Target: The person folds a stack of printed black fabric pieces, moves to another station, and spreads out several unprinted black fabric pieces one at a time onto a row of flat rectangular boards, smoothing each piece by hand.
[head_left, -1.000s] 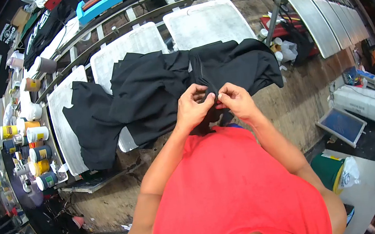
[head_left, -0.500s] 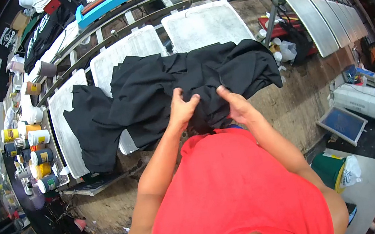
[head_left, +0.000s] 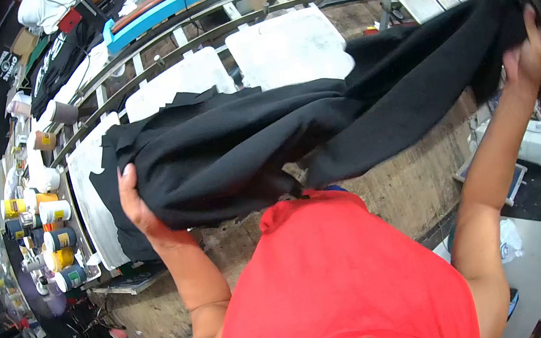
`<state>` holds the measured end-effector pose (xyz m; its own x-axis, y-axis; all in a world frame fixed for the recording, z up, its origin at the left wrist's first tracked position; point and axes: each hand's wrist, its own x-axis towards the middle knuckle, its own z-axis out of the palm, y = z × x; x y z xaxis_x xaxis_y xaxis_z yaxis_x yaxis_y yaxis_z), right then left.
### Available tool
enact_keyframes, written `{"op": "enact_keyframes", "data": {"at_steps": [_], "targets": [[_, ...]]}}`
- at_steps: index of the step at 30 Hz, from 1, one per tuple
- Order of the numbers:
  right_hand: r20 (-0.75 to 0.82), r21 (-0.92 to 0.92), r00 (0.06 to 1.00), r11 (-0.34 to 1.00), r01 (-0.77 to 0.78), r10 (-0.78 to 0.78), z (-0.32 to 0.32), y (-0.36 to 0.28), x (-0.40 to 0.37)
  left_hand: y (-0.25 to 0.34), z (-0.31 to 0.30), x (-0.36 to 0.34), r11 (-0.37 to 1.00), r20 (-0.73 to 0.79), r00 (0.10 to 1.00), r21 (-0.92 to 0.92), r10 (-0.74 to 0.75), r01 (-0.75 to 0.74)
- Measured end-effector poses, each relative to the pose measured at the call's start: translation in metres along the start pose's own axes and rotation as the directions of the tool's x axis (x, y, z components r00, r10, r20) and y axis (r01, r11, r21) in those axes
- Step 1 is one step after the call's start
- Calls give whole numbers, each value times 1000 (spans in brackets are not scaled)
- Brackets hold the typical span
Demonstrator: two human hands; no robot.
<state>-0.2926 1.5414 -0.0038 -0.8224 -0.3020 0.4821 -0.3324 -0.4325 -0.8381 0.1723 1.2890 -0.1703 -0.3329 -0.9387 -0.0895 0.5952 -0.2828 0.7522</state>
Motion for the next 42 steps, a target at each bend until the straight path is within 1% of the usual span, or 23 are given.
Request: {"op": "enact_keyframes", "data": {"at_steps": [1,3,4,5,6,7,8,11,12,14,15,16,17,18,20,23,26,29,34,37,39,41,42], "targets": [[159,61,987,998,1,-11,16,-2,11,5,7,-5,988,3,999,-142,-54,53],[196,40,980,998,-45,37,19,21,53,-5,-1,-3,996,41,999,-84,-5,9],[775,257,618,828,-499,133,22,12,49,-24,-34,11,971,63,995,225,73,-85],[274,134,962,990,-55,16,88,28,24,-33,-53,19,841,102,984,512,143,-175],[452,-21,871,979,-205,192,134,-7,-29,-41,-34,10,856,93,992,503,80,-116],[267,-82,921,959,-270,283,138,22,-12,-54,-8,-3,868,83,996,494,18,-57],[357,135,930,981,-142,85,157,53,-18,-60,4,-10,911,106,994,412,-32,-15],[524,-97,836,987,-130,161,141,152,10,-73,23,-22,979,159,979,181,-126,97],[547,-310,765,931,-193,341,137,175,3,-72,29,-25,980,166,974,156,-151,125],[379,-776,677,615,-139,631,151,163,-35,-73,29,-22,980,265,948,136,-179,147],[442,-818,629,576,-10,640,154,155,-62,-75,30,-25,973,220,957,174,-187,150],[575,-712,642,697,88,506,146,161,-86,-74,33,-26,974,269,942,163,-199,159],[635,-670,561,740,58,531,150,146,-108,-73,37,-28,973,317,923,155,-215,174],[624,-598,422,750,-283,658,152,132,-128,-74,38,-29,967,340,907,142,-248,211],[687,-461,356,759,-460,634,157,111,-171,-77,43,-28,961,402,874,152,-272,229],[726,-253,523,881,-400,445,157,108,-218,-84,49,-30,941,474,813,178,-338,288],[700,-342,614,926,-160,364,150,107,-225,-91,50,-31,932,557,749,248,-360,264],[689,-286,673,954,-89,269,143,88,-232,-108,41,-34,911,623,666,257,-410,321],[731,-145,682,969,201,-32,116,86,-259,-86,57,-58,792,466,669,516,-579,327],[695,-191,719,965,177,5,109,69,-277,-65,73,-72,778,504,663,596,-554,197],[703,-154,708,958,243,-67,110,61,-277,-47,77,-78,635,482,678,772,-555,-30],[695,20,692,968,250,-193,110,49,-279,-39,72,-90,790,494,672,569,-552,231],[701,121,680,976,184,-215,108,46,-281,-35,72,-92,817,581,674,573,-457,60]]}}
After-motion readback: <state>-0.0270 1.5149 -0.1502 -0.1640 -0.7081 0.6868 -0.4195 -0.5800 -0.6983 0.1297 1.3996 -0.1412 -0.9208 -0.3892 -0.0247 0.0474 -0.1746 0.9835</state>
